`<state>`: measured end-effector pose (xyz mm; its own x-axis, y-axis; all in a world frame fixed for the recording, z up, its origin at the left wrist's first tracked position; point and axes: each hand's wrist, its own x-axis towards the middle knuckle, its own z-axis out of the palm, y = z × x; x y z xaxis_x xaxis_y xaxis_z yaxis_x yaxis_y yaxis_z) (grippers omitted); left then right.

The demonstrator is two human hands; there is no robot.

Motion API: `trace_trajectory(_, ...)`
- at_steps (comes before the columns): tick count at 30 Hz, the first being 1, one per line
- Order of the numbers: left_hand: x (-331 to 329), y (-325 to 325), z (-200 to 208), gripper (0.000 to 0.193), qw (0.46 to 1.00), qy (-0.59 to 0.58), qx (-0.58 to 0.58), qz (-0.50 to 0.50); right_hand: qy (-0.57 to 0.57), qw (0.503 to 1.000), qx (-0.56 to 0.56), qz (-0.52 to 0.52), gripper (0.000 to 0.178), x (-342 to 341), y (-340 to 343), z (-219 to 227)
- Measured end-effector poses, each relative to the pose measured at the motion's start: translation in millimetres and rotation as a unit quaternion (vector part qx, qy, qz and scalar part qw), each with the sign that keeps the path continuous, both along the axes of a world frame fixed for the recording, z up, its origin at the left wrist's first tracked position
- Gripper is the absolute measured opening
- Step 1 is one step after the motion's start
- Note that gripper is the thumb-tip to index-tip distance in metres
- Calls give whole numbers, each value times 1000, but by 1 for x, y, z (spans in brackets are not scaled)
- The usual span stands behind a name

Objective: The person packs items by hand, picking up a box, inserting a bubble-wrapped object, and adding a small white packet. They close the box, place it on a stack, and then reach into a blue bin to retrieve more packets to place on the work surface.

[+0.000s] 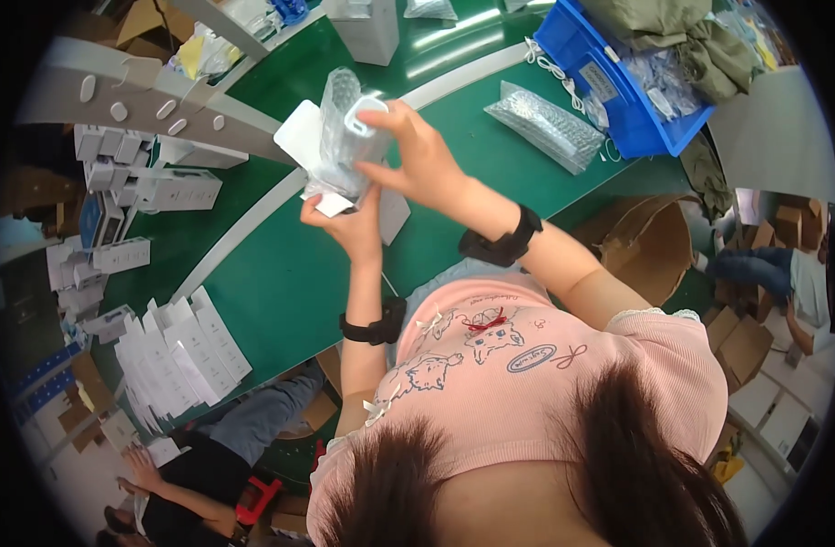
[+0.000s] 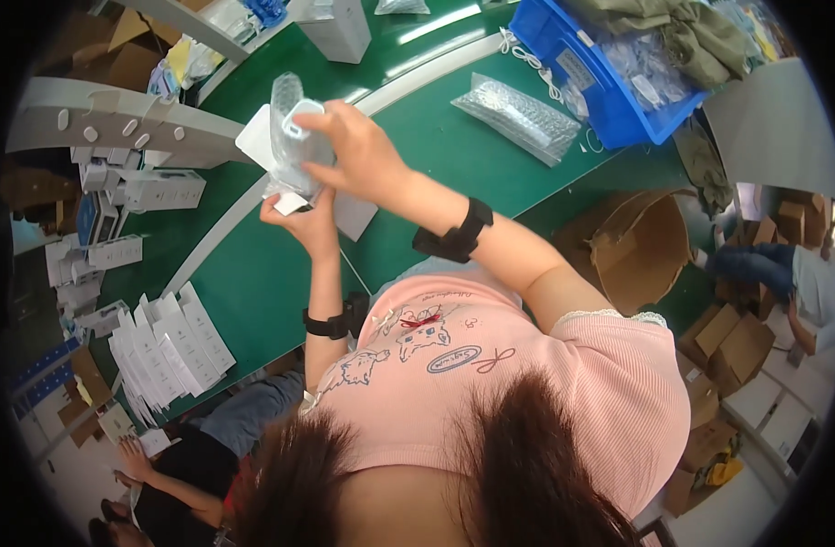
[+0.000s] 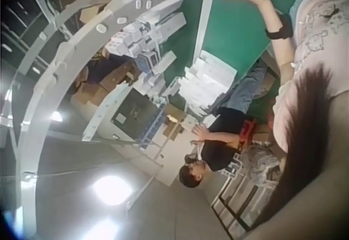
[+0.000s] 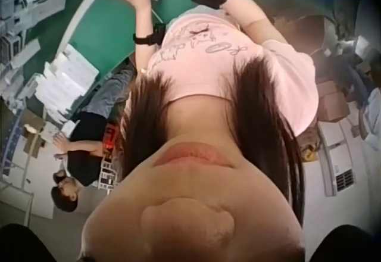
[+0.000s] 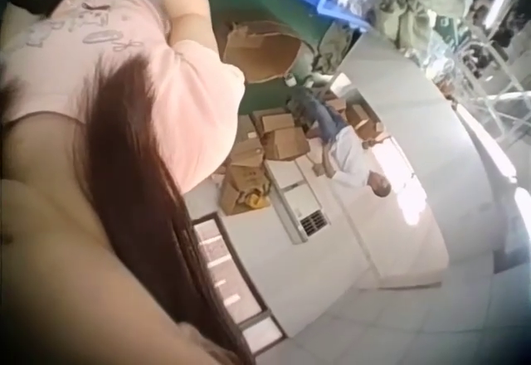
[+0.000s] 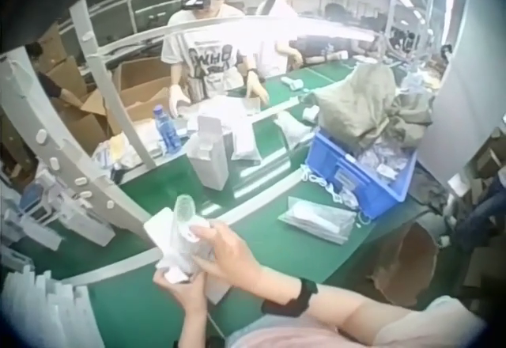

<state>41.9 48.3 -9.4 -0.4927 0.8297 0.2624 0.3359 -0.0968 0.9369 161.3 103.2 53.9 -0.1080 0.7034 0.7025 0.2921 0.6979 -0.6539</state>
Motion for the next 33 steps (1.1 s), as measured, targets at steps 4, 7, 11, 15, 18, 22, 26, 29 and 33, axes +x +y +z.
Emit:
trace_trajectory(4, 6, 8, -3, 75, 989, 60, 107, -81, -35, 989, -138, 31, 49, 34, 3, 21)
trace_trajectory(7, 15, 15, -4, 74, 969, 99, 165, -154, -81, 989, -121, 11, 46, 55, 1, 24)
trace_trajectory(11, 32, 17, -10, 76, 961, 112, 150, -205, -265, 959, -99, -27, 41, 75, 3, 9)
trace_trajectory(15, 38, 11, -25, 76, 966, 47, 143, -212, -212, 969, -71, 110, 34, 108, 4, -12)
trace_trajectory(18, 24, -1, -26, 75, 955, 77, 172, -228, -152, 975, -157, -37, 35, 180, 32, -39)
trace_trajectory(22, -1, -24, -27, 78, 983, 19, 116, -141, -670, 684, -182, -224, 26, 288, 54, -85)
trace_trajectory(26, -18, -43, -25, 75, 990, -12, 32, -137, -755, 640, -75, -126, 15, 346, 47, -133)
trace_trajectory(29, -19, -46, -18, 76, 978, 73, 56, -185, -773, 614, -112, -110, 12, 338, 49, -136)
trace_trajectory(33, -24, -45, -3, 62, 970, 1, 146, -193, -714, 657, -194, -144, 10, 307, 45, -94)
